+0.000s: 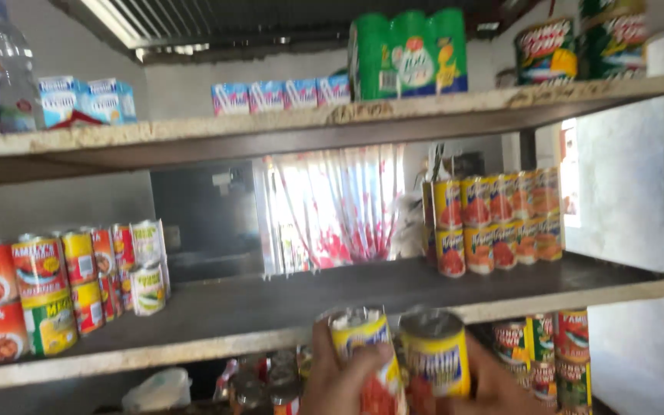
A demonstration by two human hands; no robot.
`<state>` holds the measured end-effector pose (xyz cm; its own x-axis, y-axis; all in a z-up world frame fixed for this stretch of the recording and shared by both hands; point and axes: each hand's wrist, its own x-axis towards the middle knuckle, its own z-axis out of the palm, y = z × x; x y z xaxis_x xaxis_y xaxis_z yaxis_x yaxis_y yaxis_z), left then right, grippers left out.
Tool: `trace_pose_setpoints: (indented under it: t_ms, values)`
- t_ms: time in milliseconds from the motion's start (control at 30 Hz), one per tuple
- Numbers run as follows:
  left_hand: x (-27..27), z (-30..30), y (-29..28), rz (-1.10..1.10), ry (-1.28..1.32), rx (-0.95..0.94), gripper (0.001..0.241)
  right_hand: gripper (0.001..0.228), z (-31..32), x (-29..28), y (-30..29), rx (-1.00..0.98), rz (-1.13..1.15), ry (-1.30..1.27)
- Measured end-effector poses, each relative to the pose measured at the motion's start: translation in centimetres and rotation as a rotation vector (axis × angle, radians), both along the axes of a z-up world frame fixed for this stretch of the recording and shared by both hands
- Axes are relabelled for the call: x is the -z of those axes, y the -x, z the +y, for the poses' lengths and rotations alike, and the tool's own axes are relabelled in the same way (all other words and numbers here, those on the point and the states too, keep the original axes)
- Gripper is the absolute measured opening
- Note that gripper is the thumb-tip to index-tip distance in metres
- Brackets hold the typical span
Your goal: The recorder is taking canned goods from a lower shelf or container and stacking them neatly onto the main display shelves.
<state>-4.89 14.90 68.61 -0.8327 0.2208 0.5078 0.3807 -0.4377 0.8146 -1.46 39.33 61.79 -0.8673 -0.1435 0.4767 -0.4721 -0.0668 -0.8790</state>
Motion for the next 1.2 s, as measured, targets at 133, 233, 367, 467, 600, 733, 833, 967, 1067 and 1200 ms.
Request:
trace_pose_setpoints:
  t_ms: [133,233,367,467,600,733,833,967,1067,1200]
  values:
    - [-9.2,3.3,0.4,-0.052,-0.004,0.008,0.07,0.079,-1.8,-14.6,-1.5,0.263,0.016,0.188]
    - [-11.4,5.4,3.3,-0.029,0.095,-0.006,0.07,0.063,2.0,-18.2,2.2,0.278,0.139,0.03]
    - [-11.3,8.4,8.7,0.04,0.214,-0.035,0.074,0.065,3.2,-21.9,5.7,0.287,0.285,0.007]
    - [-9.9,10.2,11.5,0.074,0.312,-0.066,0.072,0.058,3.2,-23.0,7.7,0.347,0.132,-0.006]
    - [-8.1,12.6,15.5,0.163,0.376,-0.099,0.068,0.055,4.1,-23.1,12.2,0.311,0.206,0.018]
    - [-6.1,14.3,20.7,0.269,0.355,0.034,0.068,0.054,3.9,-22.9,14.8,0.176,0.224,0.037]
    - [-6.1,14.2,22.1,0.264,0.336,0.153,0.067,0.057,3.4,-22.4,15.0,0.124,0.182,0.018]
    - [-6.7,13.5,21.4,0.198,0.369,0.187,0.069,0.064,3.3,-21.9,15.1,0.064,0.111,0.019]
    - [-7.0,13.1,21.1,0.184,0.399,0.212,0.077,0.067,4.2,-21.1,16.8,0.021,0.08,0.057]
    - [-7.5,12.6,20.2,0.242,0.456,0.181,0.085,0.071,4.6,-20.8,17.6,-0.026,0.077,0.034]
